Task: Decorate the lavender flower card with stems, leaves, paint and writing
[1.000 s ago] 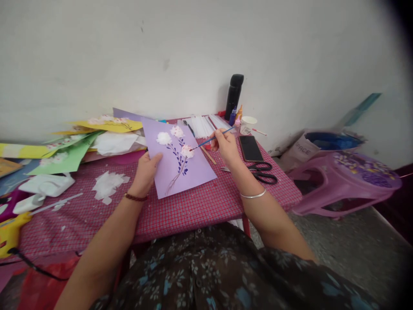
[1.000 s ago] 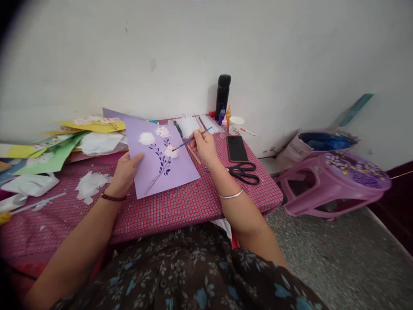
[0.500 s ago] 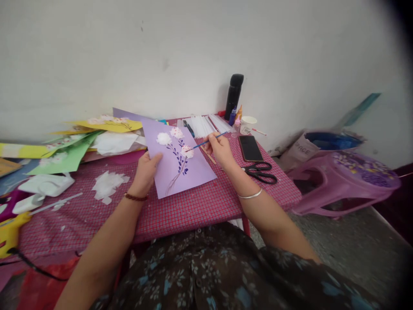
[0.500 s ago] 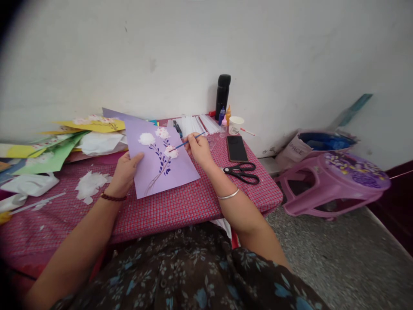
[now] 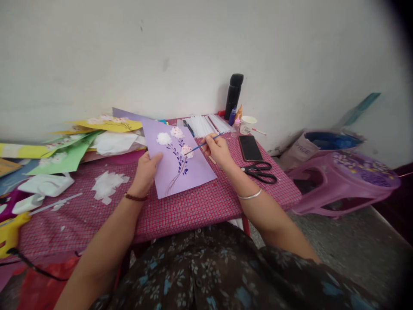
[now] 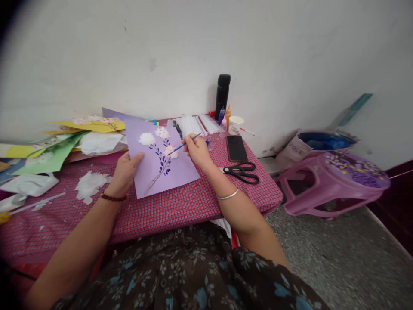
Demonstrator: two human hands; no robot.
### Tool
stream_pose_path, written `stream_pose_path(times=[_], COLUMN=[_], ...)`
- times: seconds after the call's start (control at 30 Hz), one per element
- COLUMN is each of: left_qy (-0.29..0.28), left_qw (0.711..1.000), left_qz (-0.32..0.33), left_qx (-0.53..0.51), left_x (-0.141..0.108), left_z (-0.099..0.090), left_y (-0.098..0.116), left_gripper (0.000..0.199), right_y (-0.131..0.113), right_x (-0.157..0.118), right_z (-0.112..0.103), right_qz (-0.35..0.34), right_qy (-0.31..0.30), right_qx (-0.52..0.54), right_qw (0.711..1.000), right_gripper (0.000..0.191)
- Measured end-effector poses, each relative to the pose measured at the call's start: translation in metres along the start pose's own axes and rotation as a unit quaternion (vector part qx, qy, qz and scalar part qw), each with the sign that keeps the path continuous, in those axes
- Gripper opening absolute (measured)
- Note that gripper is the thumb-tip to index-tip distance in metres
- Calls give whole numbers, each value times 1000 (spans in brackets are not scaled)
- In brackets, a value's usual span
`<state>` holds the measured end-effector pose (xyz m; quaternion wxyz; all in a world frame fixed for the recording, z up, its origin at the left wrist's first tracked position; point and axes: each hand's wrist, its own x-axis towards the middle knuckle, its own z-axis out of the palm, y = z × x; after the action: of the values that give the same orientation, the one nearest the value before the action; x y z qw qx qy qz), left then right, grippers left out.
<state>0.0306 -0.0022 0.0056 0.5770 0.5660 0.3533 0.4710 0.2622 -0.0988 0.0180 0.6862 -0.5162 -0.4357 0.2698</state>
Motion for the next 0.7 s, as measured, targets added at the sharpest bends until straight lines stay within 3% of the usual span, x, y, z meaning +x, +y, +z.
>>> stream_pose_path(times=[0.4, 0.7], left_qy=[0, -15], left_qw=[1000, 1000], left_qz=[1, 7], left_qx=[-6, 23], left_x=[0, 0], left_z=[0, -2], left_y=[-1, -3], left_gripper=[48, 52], right_y=[-10, -17], right_x=[4, -7], right_z=[-12, -4], right_qz=[-42, -50], right_qy=[84, 9], right_qx=[24, 33], right_qw=[995, 998], right_gripper=[41, 44])
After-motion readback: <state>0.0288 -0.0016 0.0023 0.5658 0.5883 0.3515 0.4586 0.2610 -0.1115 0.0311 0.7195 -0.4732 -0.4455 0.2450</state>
